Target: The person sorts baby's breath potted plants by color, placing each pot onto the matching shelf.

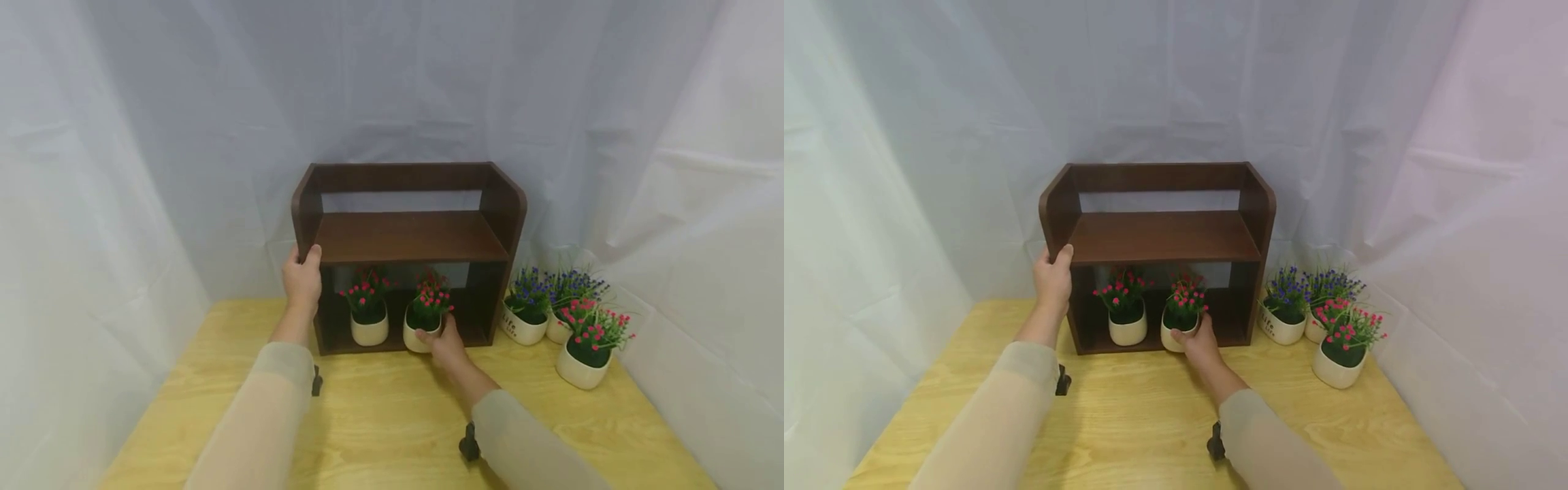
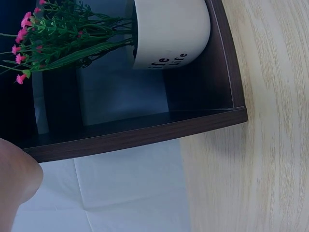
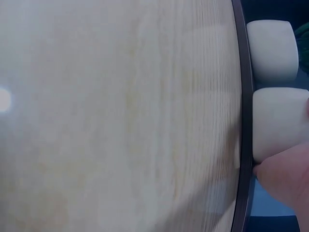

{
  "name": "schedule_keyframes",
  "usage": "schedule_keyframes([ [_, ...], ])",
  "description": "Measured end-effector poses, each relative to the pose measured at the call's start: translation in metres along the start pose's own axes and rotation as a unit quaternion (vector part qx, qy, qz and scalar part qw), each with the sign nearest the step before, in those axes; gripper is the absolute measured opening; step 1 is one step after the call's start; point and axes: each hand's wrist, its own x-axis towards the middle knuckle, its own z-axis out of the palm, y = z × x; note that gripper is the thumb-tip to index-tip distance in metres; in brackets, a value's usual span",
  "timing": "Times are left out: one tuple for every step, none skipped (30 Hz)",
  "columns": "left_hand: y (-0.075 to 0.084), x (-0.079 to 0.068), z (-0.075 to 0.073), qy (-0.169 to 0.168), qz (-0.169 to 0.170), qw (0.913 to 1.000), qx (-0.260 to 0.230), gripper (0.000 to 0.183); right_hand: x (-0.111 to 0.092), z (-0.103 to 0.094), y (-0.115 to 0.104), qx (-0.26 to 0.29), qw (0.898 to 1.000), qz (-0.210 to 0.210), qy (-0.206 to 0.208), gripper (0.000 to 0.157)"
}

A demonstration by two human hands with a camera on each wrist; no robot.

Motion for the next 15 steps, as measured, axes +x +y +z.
schedule_keyframes([
  [0.001, 0.000, 0.000, 0.001, 0.000, 1.0000, 0.000, 0.030, 0.001, 0.001, -0.001, -0.005, 1.000, 0.000, -0.002, 0.083],
  [0.001, 0.000, 0.000, 0.003, -0.001, 1.0000, 0.001, 0.029, 0.003, 0.001, -0.001, -0.007, 1.000, 0.000, -0.006, 0.082],
  [0.002, 0.000, 0.000, 0.005, -0.002, 1.0000, 0.002, 0.029, 0.005, 0.002, -0.002, -0.006, 1.000, 0.000, -0.010, 0.081],
  [0.002, 0.000, 0.001, 0.006, -0.002, 1.0000, 0.002, 0.028, 0.006, 0.002, -0.002, -0.008, 1.000, -0.001, -0.013, 0.080],
  [0.003, 0.000, 0.001, 0.007, -0.003, 1.0000, 0.001, 0.028, 0.008, 0.003, -0.002, -0.010, 1.000, -0.004, -0.016, 0.080],
  [0.003, 0.000, 0.001, 0.008, -0.005, 1.0000, 0.001, 0.027, 0.010, 0.003, -0.001, -0.011, 1.000, -0.007, -0.017, 0.079],
  [0.003, -0.001, 0.001, 0.008, -0.007, 0.9999, 0.001, 0.027, 0.011, 0.003, -0.001, -0.012, 1.000, -0.010, -0.019, 0.079],
  [0.003, -0.001, 0.001, 0.009, -0.008, 0.9999, 0.001, 0.026, 0.013, 0.003, -0.001, -0.013, 1.000, -0.012, -0.020, 0.079],
  [0.003, -0.001, 0.001, 0.009, -0.008, 0.9999, 0.002, 0.026, 0.014, 0.003, -0.001, -0.018, 0.999, -0.015, -0.021, 0.079],
  [0.003, -0.001, 0.001, 0.009, -0.008, 0.9999, 0.003, 0.026, 0.015, 0.003, -0.001, -0.024, 0.999, -0.015, -0.022, 0.080],
  [0.003, -0.001, 0.001, 0.009, -0.008, 0.9999, 0.003, 0.026, 0.016, 0.003, -0.001, -0.030, 0.999, -0.016, -0.022, 0.080],
  [0.003, -0.001, 0.000, 0.009, -0.008, 0.9999, 0.004, 0.027, 0.017, 0.003, -0.001, -0.034, 0.999, -0.016, -0.023, 0.080],
  [0.003, -0.002, 0.000, 0.007, -0.007, 0.9999, 0.004, 0.027, 0.018, 0.003, -0.001, -0.038, 0.999, -0.014, -0.025, 0.081],
  [0.003, -0.002, 0.000, 0.005, -0.007, 1.0000, 0.004, 0.028, 0.019, 0.003, -0.001, -0.041, 0.999, -0.012, -0.026, 0.081],
  [0.002, -0.002, 0.000, 0.003, -0.008, 1.0000, 0.004, 0.029, 0.019, 0.003, -0.001, -0.045, 0.998, -0.010, -0.029, 0.082],
])
